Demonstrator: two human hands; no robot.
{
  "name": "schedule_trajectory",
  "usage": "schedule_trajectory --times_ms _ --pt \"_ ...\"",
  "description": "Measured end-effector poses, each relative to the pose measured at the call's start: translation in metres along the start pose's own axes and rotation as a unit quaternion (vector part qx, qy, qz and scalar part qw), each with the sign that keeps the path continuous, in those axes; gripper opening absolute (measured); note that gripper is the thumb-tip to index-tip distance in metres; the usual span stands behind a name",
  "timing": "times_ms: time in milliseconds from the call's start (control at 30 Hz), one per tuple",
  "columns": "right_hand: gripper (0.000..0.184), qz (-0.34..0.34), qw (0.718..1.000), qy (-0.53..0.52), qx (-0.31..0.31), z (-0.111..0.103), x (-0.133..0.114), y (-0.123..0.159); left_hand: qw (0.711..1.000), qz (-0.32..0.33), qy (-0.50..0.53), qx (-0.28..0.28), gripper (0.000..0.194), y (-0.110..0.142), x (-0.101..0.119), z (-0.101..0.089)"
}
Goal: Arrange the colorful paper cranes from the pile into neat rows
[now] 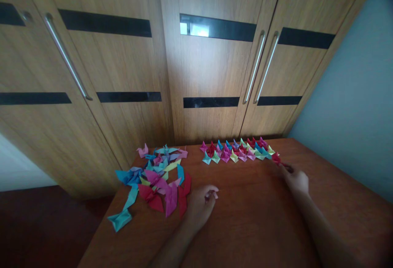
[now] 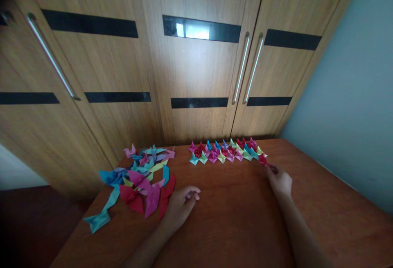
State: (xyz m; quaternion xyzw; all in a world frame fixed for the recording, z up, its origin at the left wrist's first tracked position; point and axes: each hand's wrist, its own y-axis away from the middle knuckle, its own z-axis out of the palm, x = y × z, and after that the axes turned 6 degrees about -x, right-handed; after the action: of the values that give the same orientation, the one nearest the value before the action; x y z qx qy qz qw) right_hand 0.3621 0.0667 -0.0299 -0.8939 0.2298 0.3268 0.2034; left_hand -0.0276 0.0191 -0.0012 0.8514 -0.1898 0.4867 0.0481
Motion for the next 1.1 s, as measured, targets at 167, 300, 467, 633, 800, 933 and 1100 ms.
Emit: schedule_trajectory --times_ms 167,300,467,633,800,933,1100 --pt "0.045 0.049 0.991 0.121 -0.017 -0.008 0.035 -0.023 1.0 0.003 0.003 -0.006 0.024 0.0 0.0 0.0" --pt "0.046 0.052 0.982 0.172 -0.05 -0.006 0.038 -0.035 1.0 0.006 0.001 -0.003 0.024 0.001 0.0 0.0" --pt "0.046 0.043 0.976 0.207 -0.059 -0.002 0.03 -0.044 1.0 0.007 0.005 -0.005 0.024 0.001 0.0 -0.001" --pt "0.047 0.029 0.971 0.224 -0.076 0.002 0.027 -0.047 1.0 0.003 -0.003 0.001 0.024 0.001 -0.001 0.0" --pt "0.047 0.023 0.968 0.232 -0.088 0.003 0.024 -0.047 1.0 0.002 -0.003 -0.003 0.024 0.001 -0.002 0.001" --pt "0.049 0.038 0.964 0.241 -0.102 0.002 0.02 -0.045 1.0 -0.001 -0.004 -0.004 0.025 0.001 -0.002 0.002" --pt "0.05 0.045 0.964 0.236 -0.11 0.001 0.014 -0.044 1.0 -0.003 -0.007 -0.003 0.025 0.001 -0.002 0.002"
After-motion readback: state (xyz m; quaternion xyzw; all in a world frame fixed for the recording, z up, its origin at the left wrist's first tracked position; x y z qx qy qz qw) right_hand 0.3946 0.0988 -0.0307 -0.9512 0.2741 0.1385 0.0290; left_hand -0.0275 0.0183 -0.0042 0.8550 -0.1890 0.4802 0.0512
